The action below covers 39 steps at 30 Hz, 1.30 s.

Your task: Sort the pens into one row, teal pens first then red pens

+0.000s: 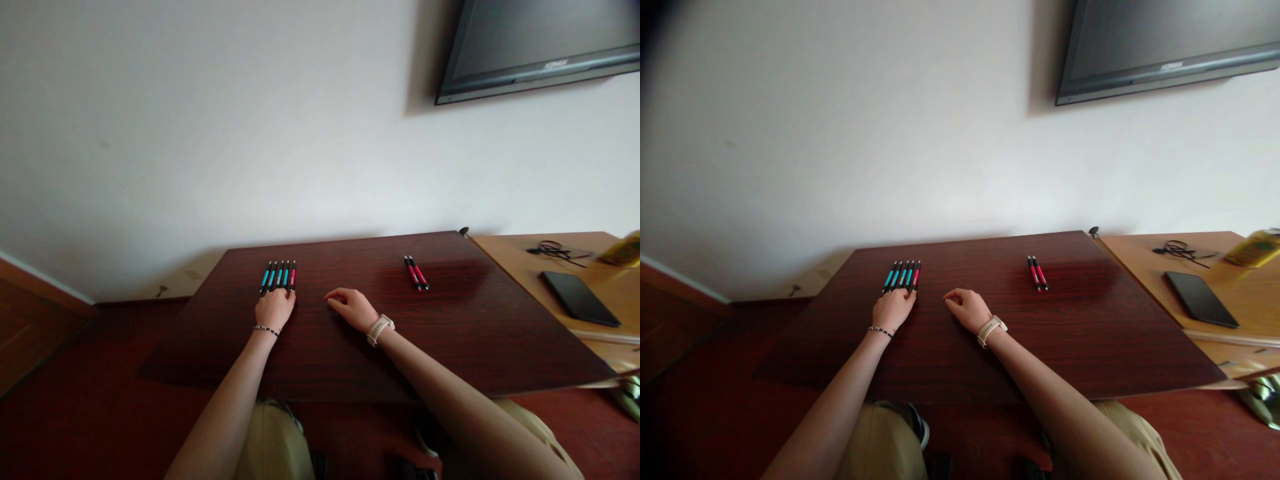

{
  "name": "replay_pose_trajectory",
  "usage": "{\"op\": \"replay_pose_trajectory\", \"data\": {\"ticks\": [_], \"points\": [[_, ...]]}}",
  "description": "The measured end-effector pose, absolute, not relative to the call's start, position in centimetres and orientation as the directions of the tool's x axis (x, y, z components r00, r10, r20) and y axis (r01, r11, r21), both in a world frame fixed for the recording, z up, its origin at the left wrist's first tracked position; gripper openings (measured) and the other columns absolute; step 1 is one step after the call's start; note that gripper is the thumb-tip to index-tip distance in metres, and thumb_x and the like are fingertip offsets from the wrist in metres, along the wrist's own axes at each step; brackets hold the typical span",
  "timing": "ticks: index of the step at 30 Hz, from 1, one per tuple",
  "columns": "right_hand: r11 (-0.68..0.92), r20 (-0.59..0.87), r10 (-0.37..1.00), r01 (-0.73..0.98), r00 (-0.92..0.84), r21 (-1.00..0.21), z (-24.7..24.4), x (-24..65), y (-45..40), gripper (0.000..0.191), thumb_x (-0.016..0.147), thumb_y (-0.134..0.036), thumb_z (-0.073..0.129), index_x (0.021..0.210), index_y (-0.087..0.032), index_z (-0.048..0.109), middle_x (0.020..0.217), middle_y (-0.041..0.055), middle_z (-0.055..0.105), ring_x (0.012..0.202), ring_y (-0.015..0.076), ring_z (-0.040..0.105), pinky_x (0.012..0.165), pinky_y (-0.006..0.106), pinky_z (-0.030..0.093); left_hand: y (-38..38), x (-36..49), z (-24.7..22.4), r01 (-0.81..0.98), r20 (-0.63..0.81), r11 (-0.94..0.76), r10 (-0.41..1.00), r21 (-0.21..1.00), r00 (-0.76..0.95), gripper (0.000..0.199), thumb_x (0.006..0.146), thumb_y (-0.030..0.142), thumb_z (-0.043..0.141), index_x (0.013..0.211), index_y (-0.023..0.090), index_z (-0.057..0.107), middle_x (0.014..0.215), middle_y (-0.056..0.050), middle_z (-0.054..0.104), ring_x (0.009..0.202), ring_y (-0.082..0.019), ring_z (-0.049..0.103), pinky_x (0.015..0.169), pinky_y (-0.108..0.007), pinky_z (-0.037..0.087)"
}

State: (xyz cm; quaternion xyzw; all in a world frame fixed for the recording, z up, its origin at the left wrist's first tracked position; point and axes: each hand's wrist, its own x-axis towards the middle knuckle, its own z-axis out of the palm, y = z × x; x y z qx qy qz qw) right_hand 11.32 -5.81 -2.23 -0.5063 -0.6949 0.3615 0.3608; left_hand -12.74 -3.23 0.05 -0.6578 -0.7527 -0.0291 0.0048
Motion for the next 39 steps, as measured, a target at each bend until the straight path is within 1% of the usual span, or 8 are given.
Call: {"op": "replay_pose_trajectory", "data": {"ticks": [5, 9, 14, 19, 23, 27, 33, 39], "points": [[0.228, 0.156, 0.972, 0.528, -0.178, -0.818, -1.6, 13.9, -6.0, 0.021, 0.095, -0.033, 0.063, 0.105, -0.022, 0.079, 0.079, 0.0006, 0.075, 0.072, 0.0169, 0.068, 0.068, 0.027, 0.045, -3.9, -12.2, 0.7, 0.992, 0.025, 0.12, 0.992, 0.031, -0.121, 0.053, 0.101, 0.058, 0.041, 0.095, 0.023, 0.079, 0.1, -0.015, 0.079, 0.094, -0.034, 0.076, 0.082, -0.041, 0.056], [0.172, 0.204, 0.978, 0.702, -0.039, -0.691, -0.4, 17.7, -5.9, 0.014, 0.094, -0.027, 0.062, 0.103, -0.024, 0.072, 0.08, -0.0003, 0.074, 0.072, 0.0171, 0.067, 0.067, 0.026, 0.041, -5.0, -11.1, 1.3, 0.999, 0.069, 0.037, 0.997, 0.023, -0.039, 0.047, 0.103, 0.054, 0.041, 0.095, 0.024, 0.076, 0.094, -0.013, 0.079, 0.088, -0.032, 0.076, 0.077, -0.038, 0.054], [-0.035, 0.197, 0.968, 0.865, 0.153, -0.5, 0.9, 23.9, -5.5, 0.016, 0.097, -0.03, 0.058, 0.109, -0.025, 0.067, 0.091, 0.0037, 0.077, 0.08, 0.0217, 0.07, 0.066, 0.028, 0.039, -6.8, -8.8, 1.7, 0.997, 0.113, -0.068, 0.992, 0.041, 0.063, 0.029, 0.105, 0.043, 0.045, 0.111, 0.028, 0.069, 0.091, -0.007, 0.079, 0.084, -0.028, 0.075, 0.074, -0.033, 0.05], [-0.255, 0.095, 0.947, 0.899, 0.307, -0.357, 0.6, 29.5, -6.0, 0.028, 0.099, -0.041, 0.055, 0.115, -0.024, 0.07, 0.098, 0.0102, 0.078, 0.086, 0.0268, 0.072, 0.068, 0.031, 0.04, -8.1, -6.6, 1.9, 0.989, 0.083, -0.143, 0.987, 0.037, 0.139, 0.025, 0.106, 0.037, 0.045, 0.107, 0.028, 0.068, 0.088, -0.005, 0.078, 0.083, -0.026, 0.075, 0.074, -0.03, 0.048], [-0.273, 0.033, 0.953, 0.903, 0.3, -0.332, 0.0, 31.9, -6.8, 0.023, 0.096, -0.04, 0.06, 0.104, -0.023, 0.074, 0.096, 0.0094, 0.079, 0.091, 0.0273, 0.073, 0.067, 0.031, 0.04, -8.3, -5.4, 2.0, 0.984, 0.07, -0.168, 0.984, 0.054, 0.164, 0.024, 0.106, 0.037, 0.046, 0.107, 0.027, 0.067, 0.086, -0.005, 0.077, 0.082, -0.025, 0.075, 0.071, -0.03, 0.047], [-0.238, 0.005, 0.967, 0.906, 0.256, -0.35, -0.4, 32.5, -7.2, 0.022, 0.094, -0.04, 0.062, 0.1, -0.024, 0.076, 0.097, 0.0074, 0.079, 0.09, 0.025, 0.073, 0.069, 0.03, 0.041, -8.1, -4.7, 1.9, 0.982, 0.055, -0.175, 0.984, 0.07, 0.171, 0.024, 0.106, 0.038, 0.046, 0.105, 0.027, 0.068, 0.086, -0.005, 0.077, 0.082, -0.024, 0.075, 0.071, -0.029, 0.046], [-0.262, -0.015, 0.962, 0.913, 0.271, -0.313, -0.8, 31.4, -6.8, 0.034, 0.093, -0.053, 0.063, 0.099, -0.023, 0.077, 0.099, 0.0109, 0.079, 0.091, 0.0271, 0.073, 0.073, 0.032, 0.046, -8.1, -4.8, 1.3, 0.978, 0.048, -0.196, 0.98, 0.068, 0.193, 0.024, 0.105, 0.038, 0.047, 0.106, 0.028, 0.068, 0.087, -0.004, 0.077, 0.081, -0.024, 0.074, 0.073, -0.029, 0.047], [-0.292, -0.029, 0.955, 0.915, 0.296, -0.276, -0.8, 31.0, -6.3, 0.028, 0.091, -0.042, 0.061, 0.095, -0.021, 0.08, 0.097, 0.0144, 0.079, 0.09, 0.03, 0.075, 0.073, 0.034, 0.046, -8.1, -4.9, 1.5, 0.978, 0.055, -0.194, 0.98, 0.077, 0.19, 0.023, 0.105, 0.038, 0.047, 0.105, 0.027, 0.068, 0.086, -0.004, 0.077, 0.08, -0.024, 0.074, 0.072, -0.029, 0.046]]}}
